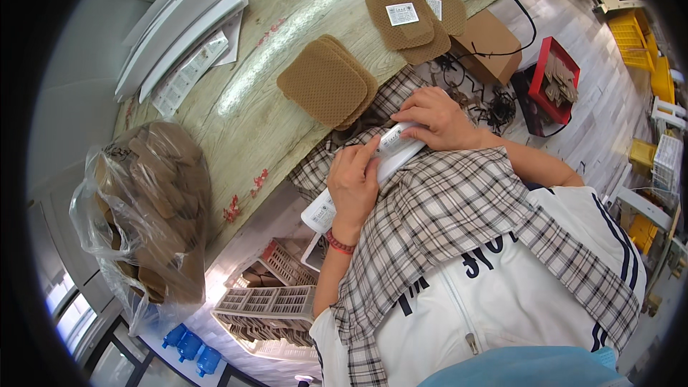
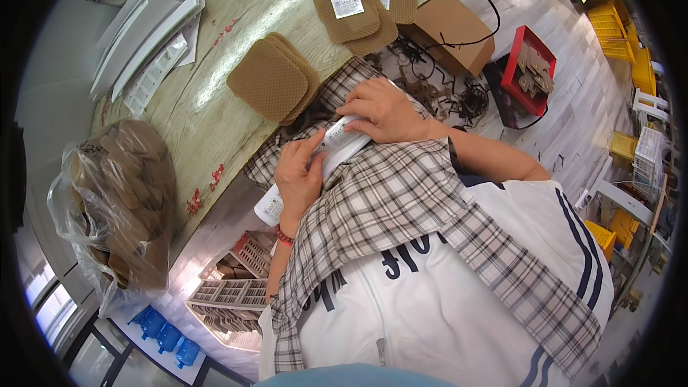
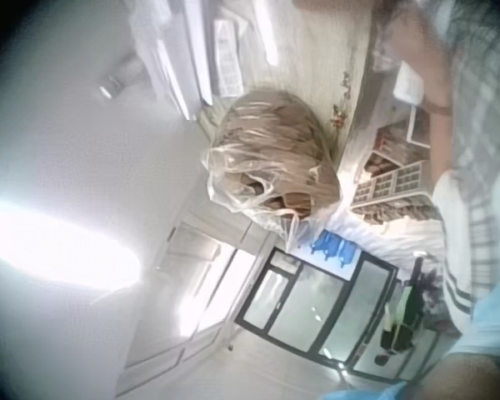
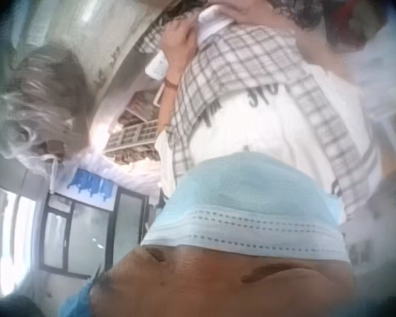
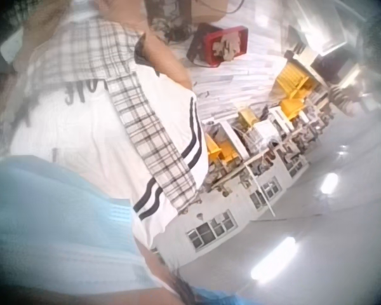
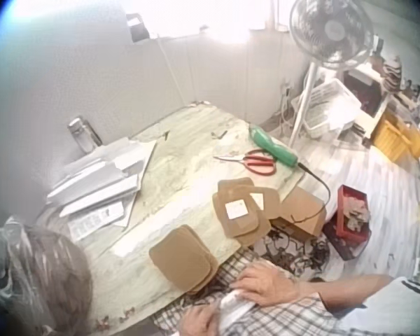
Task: The person repeatedly peels small white labels from a roll and sticks them onto brown square pads on a table. The person handles the pads one at a time, places each labeled pad into a growing stack, and continues the process throughout the clip.
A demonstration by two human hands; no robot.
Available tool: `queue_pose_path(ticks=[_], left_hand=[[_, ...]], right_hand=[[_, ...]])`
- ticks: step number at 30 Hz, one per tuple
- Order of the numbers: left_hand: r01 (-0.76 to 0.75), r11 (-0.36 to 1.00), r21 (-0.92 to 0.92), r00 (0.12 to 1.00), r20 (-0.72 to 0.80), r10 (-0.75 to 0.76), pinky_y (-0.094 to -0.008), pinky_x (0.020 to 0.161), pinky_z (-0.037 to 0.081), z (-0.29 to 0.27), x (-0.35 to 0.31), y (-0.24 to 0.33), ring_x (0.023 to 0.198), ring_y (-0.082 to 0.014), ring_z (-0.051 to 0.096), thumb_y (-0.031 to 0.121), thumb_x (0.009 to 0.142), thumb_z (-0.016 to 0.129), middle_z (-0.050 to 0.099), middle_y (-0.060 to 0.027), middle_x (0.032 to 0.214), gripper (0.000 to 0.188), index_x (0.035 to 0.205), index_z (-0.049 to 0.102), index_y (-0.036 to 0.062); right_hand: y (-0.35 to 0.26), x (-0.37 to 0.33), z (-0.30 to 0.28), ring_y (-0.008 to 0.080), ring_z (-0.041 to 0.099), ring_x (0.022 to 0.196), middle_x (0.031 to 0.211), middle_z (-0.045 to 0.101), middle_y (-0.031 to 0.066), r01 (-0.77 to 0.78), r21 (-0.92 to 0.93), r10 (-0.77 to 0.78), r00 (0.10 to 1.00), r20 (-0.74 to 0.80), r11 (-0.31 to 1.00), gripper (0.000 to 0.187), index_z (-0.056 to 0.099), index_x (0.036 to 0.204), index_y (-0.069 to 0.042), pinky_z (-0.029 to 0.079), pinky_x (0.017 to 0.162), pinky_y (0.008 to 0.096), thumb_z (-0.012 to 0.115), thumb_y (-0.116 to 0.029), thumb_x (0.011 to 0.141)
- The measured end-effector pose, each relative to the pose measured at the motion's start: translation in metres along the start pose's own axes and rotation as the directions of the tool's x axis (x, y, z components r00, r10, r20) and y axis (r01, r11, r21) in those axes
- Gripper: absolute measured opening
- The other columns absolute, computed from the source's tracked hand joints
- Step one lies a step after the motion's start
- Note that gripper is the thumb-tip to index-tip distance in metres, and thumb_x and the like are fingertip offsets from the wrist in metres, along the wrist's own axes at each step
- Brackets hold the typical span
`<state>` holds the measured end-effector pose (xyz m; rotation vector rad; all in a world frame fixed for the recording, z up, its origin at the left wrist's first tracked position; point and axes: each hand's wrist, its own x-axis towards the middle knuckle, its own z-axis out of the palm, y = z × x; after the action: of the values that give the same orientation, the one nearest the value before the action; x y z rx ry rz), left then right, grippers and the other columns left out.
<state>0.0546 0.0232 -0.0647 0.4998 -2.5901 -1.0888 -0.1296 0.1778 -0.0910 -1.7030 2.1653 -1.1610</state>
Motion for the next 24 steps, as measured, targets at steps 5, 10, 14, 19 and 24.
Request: queue_pose_path(ticks=[5,10,14,19,24], left_hand=[[-0.082,0.995,0.049,0.997,-0.009,0.083,-0.0360,0.072,0.048,0.001,-0.001,-0.001,0.081,-0.0257,0.061,0.005,0.081,0.073,0.065,-0.0070,0.088,0.032,0.113,0.073,0.0101],[-0.052,0.998,0.047,0.998,0.024,0.051,-0.0338,0.070,0.049,-0.001,0.002,0.002,0.080,-0.0244,0.062,0.010,0.083,0.075,0.068,-0.0074,0.089,0.028,0.111,0.075,0.0099],[-0.018,0.999,0.038,0.999,0.048,0.016,-0.0335,0.071,0.049,-0.002,0.004,0.003,0.081,-0.0242,0.062,0.009,0.084,0.074,0.068,-0.0075,0.090,0.028,0.111,0.075,0.0095],[0.006,0.999,-0.035,0.997,0.080,-0.003,-0.0359,0.074,0.048,-0.003,0.003,0.002,0.082,-0.0255,0.061,0.012,0.085,0.072,0.065,-0.0065,0.089,0.026,0.111,0.074,0.0094],[0.006,0.998,-0.068,0.996,0.094,0.001,-0.0372,0.076,0.047,-0.006,0.006,0.003,0.085,-0.0259,0.060,0.013,0.086,0.071,0.065,-0.0065,0.093,0.027,0.113,0.074,0.0113]], right_hand=[[0.000,-0.008,0.006,0.0217,0.062,0.088,0.094,0.067,0.0020,-0.015,0.045,0.017,0.998,-0.065,0.999,0.020,0.076,0.093,-0.012,0.046,0.079,0.0353,0.082,-0.019,0.076],[-0.003,-0.010,0.007,0.0201,0.061,0.084,0.090,0.067,0.0003,-0.035,0.095,0.046,0.992,-0.116,0.995,0.015,0.075,0.084,-0.013,0.045,0.076,0.0338,0.084,-0.015,0.072],[-0.005,-0.009,0.007,0.0198,0.060,0.082,0.090,0.067,-0.0008,-0.038,0.122,0.056,0.988,-0.141,0.992,0.011,0.074,0.079,-0.015,0.044,0.074,0.0329,0.082,-0.012,0.072],[-0.012,-0.012,-0.006,0.0211,0.059,0.090,0.095,0.066,0.0011,0.084,0.273,-0.061,0.994,-0.092,0.958,0.015,0.075,0.082,-0.014,0.045,0.075,0.0326,0.084,-0.010,0.070],[-0.018,-0.007,-0.026,0.0165,0.056,0.099,0.108,0.059,0.0084,-0.178,0.674,0.161,0.983,0.088,0.717,0.012,0.074,0.089,-0.005,0.044,0.088,0.0287,0.079,0.000,0.079]])
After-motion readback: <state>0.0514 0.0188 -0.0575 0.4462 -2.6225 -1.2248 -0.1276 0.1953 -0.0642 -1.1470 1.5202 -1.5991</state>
